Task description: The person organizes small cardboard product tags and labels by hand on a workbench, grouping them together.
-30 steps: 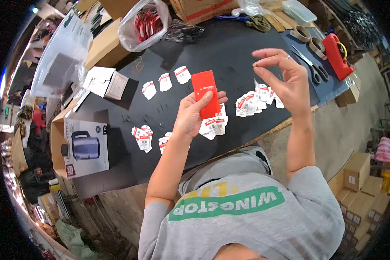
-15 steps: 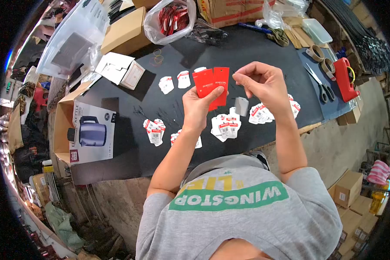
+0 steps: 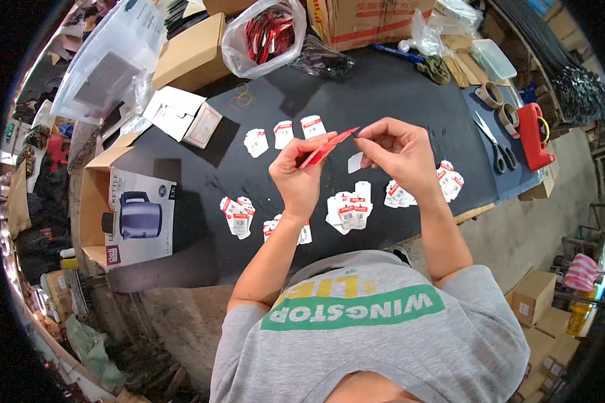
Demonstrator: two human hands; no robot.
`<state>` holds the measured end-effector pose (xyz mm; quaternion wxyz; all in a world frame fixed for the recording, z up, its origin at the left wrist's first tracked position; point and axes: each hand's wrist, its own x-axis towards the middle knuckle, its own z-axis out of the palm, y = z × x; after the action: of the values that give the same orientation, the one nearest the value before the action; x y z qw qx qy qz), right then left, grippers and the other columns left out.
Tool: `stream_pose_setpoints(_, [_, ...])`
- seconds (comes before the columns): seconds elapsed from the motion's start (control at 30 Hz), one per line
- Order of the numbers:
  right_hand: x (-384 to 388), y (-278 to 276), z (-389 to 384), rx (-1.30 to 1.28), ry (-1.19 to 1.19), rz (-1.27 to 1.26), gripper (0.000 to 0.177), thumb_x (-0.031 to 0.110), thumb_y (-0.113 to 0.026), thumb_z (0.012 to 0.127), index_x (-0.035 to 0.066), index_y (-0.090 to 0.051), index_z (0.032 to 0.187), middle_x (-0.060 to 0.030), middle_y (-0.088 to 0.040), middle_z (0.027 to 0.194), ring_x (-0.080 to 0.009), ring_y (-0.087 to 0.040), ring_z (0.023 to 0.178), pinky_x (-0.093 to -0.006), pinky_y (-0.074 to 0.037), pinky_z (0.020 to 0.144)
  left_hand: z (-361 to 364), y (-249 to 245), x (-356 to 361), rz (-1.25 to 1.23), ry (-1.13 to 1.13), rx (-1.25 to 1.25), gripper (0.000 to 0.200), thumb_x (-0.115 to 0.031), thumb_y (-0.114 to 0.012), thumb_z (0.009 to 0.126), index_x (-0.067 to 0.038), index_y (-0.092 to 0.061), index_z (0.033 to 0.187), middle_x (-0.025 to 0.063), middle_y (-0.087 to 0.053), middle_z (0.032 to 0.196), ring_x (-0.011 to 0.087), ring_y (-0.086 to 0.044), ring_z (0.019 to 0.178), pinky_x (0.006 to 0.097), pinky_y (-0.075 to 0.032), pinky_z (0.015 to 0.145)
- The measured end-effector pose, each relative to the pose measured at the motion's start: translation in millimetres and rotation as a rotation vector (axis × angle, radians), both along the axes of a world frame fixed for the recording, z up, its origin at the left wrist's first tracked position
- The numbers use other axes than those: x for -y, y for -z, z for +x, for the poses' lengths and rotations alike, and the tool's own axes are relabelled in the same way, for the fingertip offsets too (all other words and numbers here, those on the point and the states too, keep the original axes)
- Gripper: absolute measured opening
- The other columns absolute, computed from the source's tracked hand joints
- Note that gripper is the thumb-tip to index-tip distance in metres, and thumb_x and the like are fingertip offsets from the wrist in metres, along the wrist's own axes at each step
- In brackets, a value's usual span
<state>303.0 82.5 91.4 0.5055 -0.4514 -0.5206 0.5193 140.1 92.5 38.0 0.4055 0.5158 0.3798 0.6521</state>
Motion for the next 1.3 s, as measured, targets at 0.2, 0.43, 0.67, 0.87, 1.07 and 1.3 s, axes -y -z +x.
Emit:
stream_pose_setpoints(0.2, [-1.7,-0.1,6.3,0.011,0.072,0.049,0.007,0.003,-0.066,0.081,-0.002,-0.064,0.085,-0.0038,-0.064,0.073,-0.0073,-0.060,0.061,-0.0189,-0.047,0.053,2.7,9.2,-12.3,0.026,0.037,0.019,0.010,0.011,-0.065,0.076,0.003,-0.059,0.079,0.0149,-0.069,0.088,0.0208,-0.067,0.087,0.0277,-0.053,0.078])
stream_pose_setpoints(0.43, [-3.5,2.5,1.4,-0.006,0.065,0.032,0.006,0.002,-0.066,0.081,-0.002,-0.064,0.086,-0.0040,-0.064,0.074,-0.0072,-0.061,0.061,-0.0183,-0.046,0.053,-1.9,8.8,-10.5,0.024,0.032,0.006,0.011,0.012,-0.065,0.076,0.003,-0.059,0.078,0.0143,-0.069,0.088,0.0193,-0.067,0.085,0.0276,-0.053,0.077])
stream_pose_setpoints(0.67, [-4.7,-8.8,-16.8,-0.032,0.092,0.056,0.007,0.002,-0.066,0.082,-0.002,-0.064,0.087,-0.0053,-0.064,0.074,-0.0073,-0.059,0.058,-0.0183,-0.046,0.051,-18.9,-2.0,-1.8,-0.036,-0.066,-0.065,0.010,0.009,-0.067,0.076,0.004,-0.059,0.078,0.0112,-0.068,0.086,0.0140,-0.065,0.081,0.0252,-0.052,0.073])
stream_pose_setpoints(0.87, [-14.6,-22.1,-61.9,0.031,-0.112,0.101,0.009,0.006,-0.061,0.087,-0.001,-0.059,0.092,-0.0067,-0.063,0.073,-0.0067,-0.055,0.057,-0.0184,-0.042,0.048,-95.8,-35.3,-1.0,-0.125,-0.140,0.364,0.019,-0.012,-0.061,0.088,0.003,-0.059,0.100,0.0141,-0.067,0.093,0.0192,-0.065,0.081,0.0309,-0.052,0.074])
stream_pose_setpoints(1.07, [-6.0,-21.8,-139.1,-0.045,-0.519,-0.085,0.010,0.008,-0.058,0.088,-0.001,-0.056,0.091,-0.0051,-0.061,0.069,-0.0069,-0.056,0.054,-0.0196,-0.043,0.046,-189.1,-47.7,40.9,-0.201,-0.272,0.463,0.031,-0.013,-0.057,0.091,0.003,-0.050,0.117,0.0213,-0.059,0.113,0.0313,-0.058,0.107,0.0402,-0.049,0.089])
stream_pose_setpoints(1.3, [-3.9,6.3,-207.3,-0.063,-0.874,-0.230,0.015,0.013,-0.056,0.090,-0.002,-0.055,0.089,-0.0069,-0.063,0.065,-0.0099,-0.060,0.051,-0.0206,-0.044,0.043,-231.3,-29.3,83.8,-0.383,-0.252,0.623,0.038,-0.012,-0.055,0.091,0.003,-0.042,0.123,0.0187,-0.053,0.121,0.0271,-0.053,0.114,0.0375,-0.045,0.096])
